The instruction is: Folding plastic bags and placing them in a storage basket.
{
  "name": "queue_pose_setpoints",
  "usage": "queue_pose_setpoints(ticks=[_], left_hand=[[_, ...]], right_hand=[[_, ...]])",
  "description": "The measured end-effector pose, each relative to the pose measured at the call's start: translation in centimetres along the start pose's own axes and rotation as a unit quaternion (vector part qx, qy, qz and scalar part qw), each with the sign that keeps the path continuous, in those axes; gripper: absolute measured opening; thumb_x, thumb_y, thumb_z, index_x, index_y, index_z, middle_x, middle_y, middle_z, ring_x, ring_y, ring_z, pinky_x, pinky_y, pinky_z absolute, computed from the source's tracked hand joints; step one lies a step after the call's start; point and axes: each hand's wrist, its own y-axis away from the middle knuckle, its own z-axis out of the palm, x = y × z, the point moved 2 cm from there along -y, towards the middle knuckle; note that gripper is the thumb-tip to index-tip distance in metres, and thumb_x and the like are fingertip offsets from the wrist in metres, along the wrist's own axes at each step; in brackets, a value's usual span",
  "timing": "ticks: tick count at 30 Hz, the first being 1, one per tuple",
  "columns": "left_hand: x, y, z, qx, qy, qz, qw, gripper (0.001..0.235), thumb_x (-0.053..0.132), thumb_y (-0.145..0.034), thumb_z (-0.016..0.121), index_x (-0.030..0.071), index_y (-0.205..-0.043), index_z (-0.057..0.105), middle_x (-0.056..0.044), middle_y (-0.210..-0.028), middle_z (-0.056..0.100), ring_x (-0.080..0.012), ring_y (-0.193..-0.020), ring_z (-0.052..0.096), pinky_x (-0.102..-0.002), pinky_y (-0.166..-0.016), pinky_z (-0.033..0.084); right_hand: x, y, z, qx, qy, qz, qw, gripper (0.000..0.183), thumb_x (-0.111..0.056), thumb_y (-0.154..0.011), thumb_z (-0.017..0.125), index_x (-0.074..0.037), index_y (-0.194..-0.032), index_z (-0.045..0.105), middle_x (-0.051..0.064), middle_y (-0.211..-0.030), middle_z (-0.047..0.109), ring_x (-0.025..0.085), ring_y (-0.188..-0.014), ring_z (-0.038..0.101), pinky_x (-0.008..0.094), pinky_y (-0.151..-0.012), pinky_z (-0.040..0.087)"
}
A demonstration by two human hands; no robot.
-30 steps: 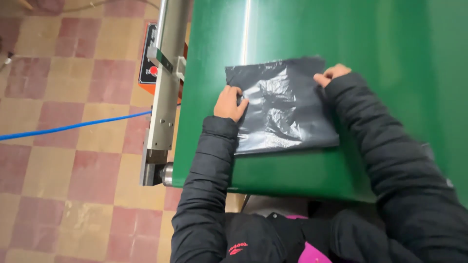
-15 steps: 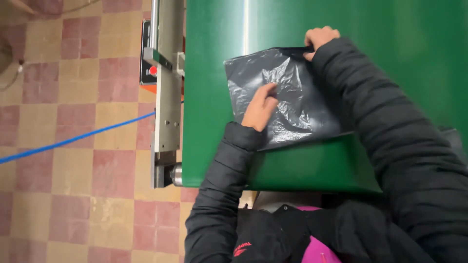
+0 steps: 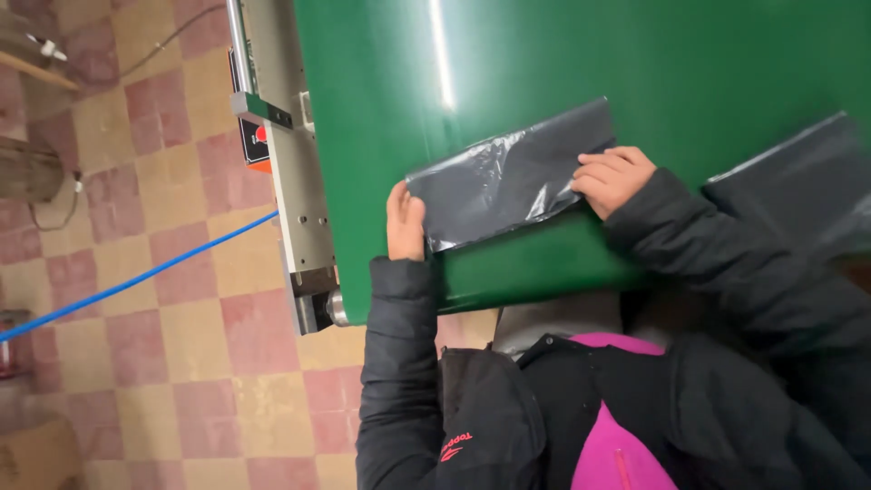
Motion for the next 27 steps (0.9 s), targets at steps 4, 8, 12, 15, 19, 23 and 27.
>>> queue_pose_setpoints(ticks=[4,8,12,15,19,23,27], left_hand=[[14.2,6.1,5.8,-0.022,-0.463,0.355,0.812,0.075,0.037,-0.084,0.076,-0.005,-0.14,0.048,-0.028,-0.142,0.051,-0.0405,-0.133,0.046,-0.047,-0.113,0.037],[10.5,6.4,5.2,-0.203,-0.706,0.372,0.568,0.025,0.025,-0.094,0.071,0.01,-0.113,0.067,-0.009,-0.113,0.065,-0.0291,-0.11,0.063,-0.045,-0.085,0.05],[8.2,5.1,6.7,-0.332,-0.675,0.286,0.594,0.013,0.027,-0.089,0.073,0.015,-0.083,0.069,-0.003,-0.083,0.069,-0.0252,-0.082,0.067,-0.041,-0.071,0.053],[12.6,6.7,12.0,-0.465,-0.547,0.162,0.678,0.017,0.029,-0.087,0.067,0.014,-0.09,0.077,-0.009,-0.082,0.071,-0.0306,-0.079,0.069,-0.039,-0.073,0.054],[8.5,1.2,12.0,-0.539,-0.306,0.196,0.76,0.029,0.03,-0.104,0.05,0.009,-0.1,0.07,-0.006,-0.1,0.072,-0.0243,-0.098,0.07,-0.034,-0.088,0.056],[3.5,-2.6,10.8,-0.381,-0.092,-0.272,0.879,0.062,0.058,-0.094,0.04,0.008,-0.101,0.074,-0.006,-0.098,0.078,-0.0173,-0.093,0.074,-0.032,-0.083,0.055],[3.2,-2.9,12.1,-0.241,-0.271,-0.171,0.916,0.047,0.048,-0.096,0.062,0.004,-0.11,0.072,-0.017,-0.083,0.064,-0.0289,-0.069,0.059,-0.044,-0.069,0.046]], right_hand=[[0.0,0.5,0.9,0.032,0.053,0.003,0.998,0.017,-0.011,-0.083,0.069,-0.012,-0.1,0.071,0.002,-0.108,0.073,0.021,-0.114,0.069,0.041,-0.101,0.049],[-3.8,-1.7,-1.2,0.013,0.023,-0.03,0.999,0.024,-0.011,-0.084,0.063,-0.003,-0.106,0.068,0.013,-0.118,0.068,0.031,-0.122,0.063,0.045,-0.104,0.048],[-9.3,-0.3,2.6,0.044,-0.07,-0.1,0.992,0.04,-0.013,-0.087,0.057,0.004,-0.123,0.063,0.021,-0.13,0.064,0.035,-0.129,0.058,0.049,-0.11,0.044],[-9.2,5.4,9.0,0.004,-0.195,-0.08,0.977,0.04,-0.009,-0.089,0.057,0.0,-0.128,0.063,0.021,-0.132,0.064,0.034,-0.13,0.059,0.051,-0.112,0.043],[-7.7,8.4,7.8,-0.041,-0.348,-0.025,0.936,0.031,-0.005,-0.091,0.057,-0.006,-0.12,0.065,0.014,-0.125,0.069,0.031,-0.125,0.065,0.047,-0.11,0.045],[-4.9,7.5,5.5,-0.037,-0.531,0.368,0.762,0.026,-0.014,-0.1,0.058,-0.004,-0.124,0.064,0.013,-0.112,0.073,0.02,-0.103,0.071,0.029,-0.092,0.054],[-1.7,7.1,6.3,-0.002,-0.522,0.506,0.686,0.025,-0.016,-0.103,0.056,0.003,-0.118,0.062,0.015,-0.097,0.074,0.026,-0.088,0.068,0.033,-0.077,0.053]])
